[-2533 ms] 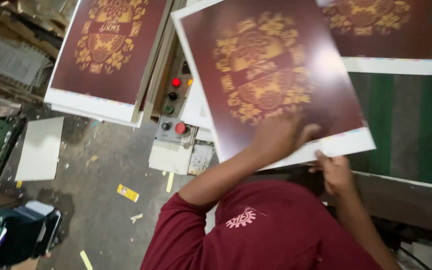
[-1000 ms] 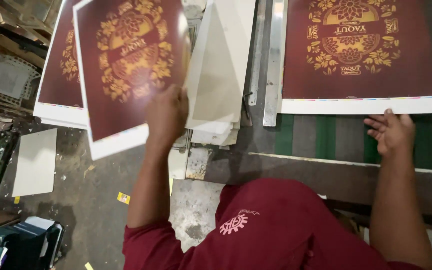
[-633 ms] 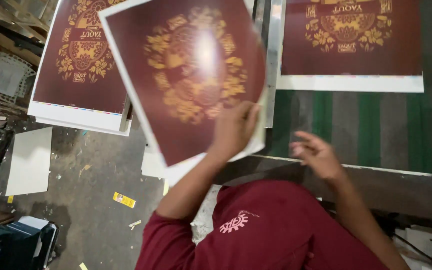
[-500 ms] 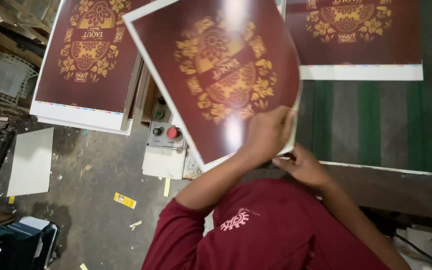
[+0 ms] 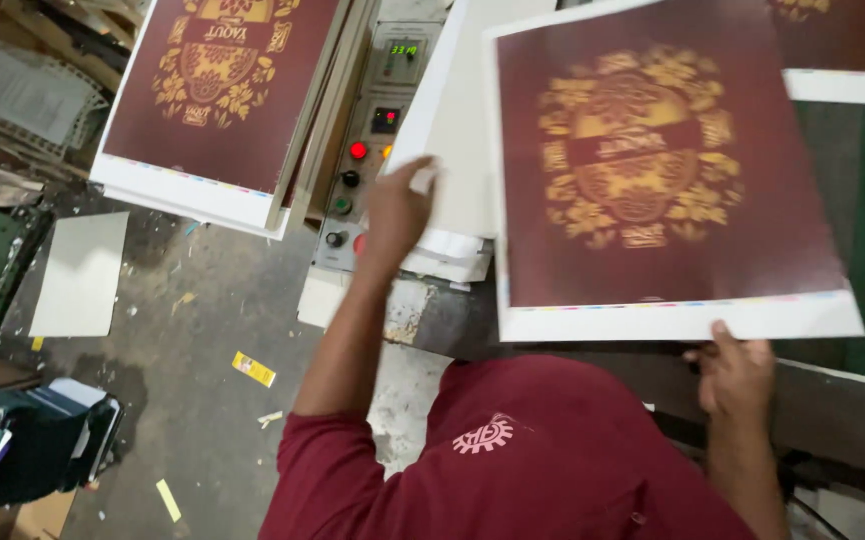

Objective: Operating an industrial printing machine by aligning and feeding printed sheets onto a conveyor belt.

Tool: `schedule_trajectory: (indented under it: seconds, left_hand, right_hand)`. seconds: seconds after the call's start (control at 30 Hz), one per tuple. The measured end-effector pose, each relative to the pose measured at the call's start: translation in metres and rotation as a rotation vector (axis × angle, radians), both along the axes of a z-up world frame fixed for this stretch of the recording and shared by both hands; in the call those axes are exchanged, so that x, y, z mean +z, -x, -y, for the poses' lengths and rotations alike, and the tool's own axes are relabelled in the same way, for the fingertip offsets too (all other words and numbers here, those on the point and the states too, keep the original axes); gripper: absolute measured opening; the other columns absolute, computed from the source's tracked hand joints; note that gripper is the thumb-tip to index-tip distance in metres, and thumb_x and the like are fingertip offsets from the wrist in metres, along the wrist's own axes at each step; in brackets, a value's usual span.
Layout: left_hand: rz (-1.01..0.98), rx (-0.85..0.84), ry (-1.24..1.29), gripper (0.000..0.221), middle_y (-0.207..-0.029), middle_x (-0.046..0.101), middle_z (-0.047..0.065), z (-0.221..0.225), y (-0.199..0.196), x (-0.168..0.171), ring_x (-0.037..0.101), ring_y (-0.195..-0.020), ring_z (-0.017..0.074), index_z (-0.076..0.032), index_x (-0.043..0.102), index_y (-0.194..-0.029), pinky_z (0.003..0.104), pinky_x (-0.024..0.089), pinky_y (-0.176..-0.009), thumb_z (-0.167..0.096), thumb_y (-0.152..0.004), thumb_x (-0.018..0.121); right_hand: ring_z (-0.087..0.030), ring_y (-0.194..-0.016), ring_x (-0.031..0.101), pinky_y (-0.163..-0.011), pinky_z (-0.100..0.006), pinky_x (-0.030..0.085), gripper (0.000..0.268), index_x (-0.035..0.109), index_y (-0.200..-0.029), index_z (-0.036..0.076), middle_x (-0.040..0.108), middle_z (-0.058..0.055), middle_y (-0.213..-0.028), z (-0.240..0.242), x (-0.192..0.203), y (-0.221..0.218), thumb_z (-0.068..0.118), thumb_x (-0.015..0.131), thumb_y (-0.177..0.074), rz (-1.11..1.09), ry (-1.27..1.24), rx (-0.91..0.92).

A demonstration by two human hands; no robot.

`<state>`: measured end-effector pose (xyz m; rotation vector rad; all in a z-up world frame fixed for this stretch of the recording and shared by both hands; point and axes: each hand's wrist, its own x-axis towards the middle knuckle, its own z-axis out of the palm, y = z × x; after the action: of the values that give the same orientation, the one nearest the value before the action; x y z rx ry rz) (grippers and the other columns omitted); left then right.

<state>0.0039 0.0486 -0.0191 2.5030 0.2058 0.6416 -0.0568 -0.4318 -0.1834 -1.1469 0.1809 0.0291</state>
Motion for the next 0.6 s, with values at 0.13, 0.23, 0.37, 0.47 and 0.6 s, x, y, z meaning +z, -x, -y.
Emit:
schedule_trajectory:
  seconds: [0.13,0.23,0.37,0.47,0.6]
  left_hand:
    - [0.025,0.274,-0.105,0.02,-0.095,0.077,0.018,-0.095,0.029,0.01,0.074,-0.085,0.035,-0.013,0.078,-0.112,0.046,0.056,-0.072,-0.018,-0.093,0.071]
    - [-0.098,0.411,-0.444,0.039,-0.123,0.069,0.023,-0.151,0.054,0.015,0.063,-0.118,0.0405,-0.003,0.07,-0.119,0.05,0.051,-0.096,-0.034,-0.098,0.075]
    - [-0.332,0.484,-0.496,0.071,-0.14,0.057,0.028,-0.188,0.077,0.023,0.052,-0.13,0.0426,0.005,0.061,-0.133,0.053,0.045,-0.099,-0.053,-0.093,0.075]
    - [-0.415,0.441,-0.466,0.074,-0.14,0.059,0.026,-0.2,0.084,0.033,0.056,-0.128,0.0407,0.004,0.062,-0.134,0.053,0.047,-0.098,-0.054,-0.091,0.076]
    - [-0.463,0.382,-0.358,0.059,-0.123,0.069,0.022,-0.197,0.083,0.069,0.066,-0.112,0.0405,-0.002,0.075,-0.119,0.051,0.052,-0.092,-0.05,-0.085,0.081]
  right_hand:
    - [-0.015,-0.084,0.063,-0.065,-0.03,0.055,0.024,0.052,-0.134,0.003,0.066,-0.005,-0.104,0.047,-0.024,0.003,0.003,0.062,-0.113,0.014,-0.004,-0.078]
    - [-0.016,-0.09,0.068,-0.066,-0.03,0.057,0.044,0.051,-0.152,0.007,0.068,-0.005,-0.119,0.074,-0.022,0.008,0.001,0.058,-0.11,-0.021,0.031,-0.147]
    - [-0.018,-0.089,0.067,-0.068,-0.034,0.056,0.04,0.047,-0.15,0.005,0.066,-0.01,-0.118,0.115,-0.032,0.021,0.0,0.057,-0.112,-0.084,0.193,-0.203]
    - [-0.018,-0.089,0.067,-0.071,-0.035,0.056,0.031,0.048,-0.144,0.0,0.066,-0.012,-0.118,0.137,-0.043,0.032,-0.001,0.057,-0.114,-0.107,0.253,-0.208]
    - [-0.018,-0.092,0.069,-0.07,-0.033,0.058,0.036,0.05,-0.148,0.0,0.068,-0.013,-0.119,0.129,-0.026,0.041,0.002,0.058,-0.113,-0.2,0.37,-0.275]
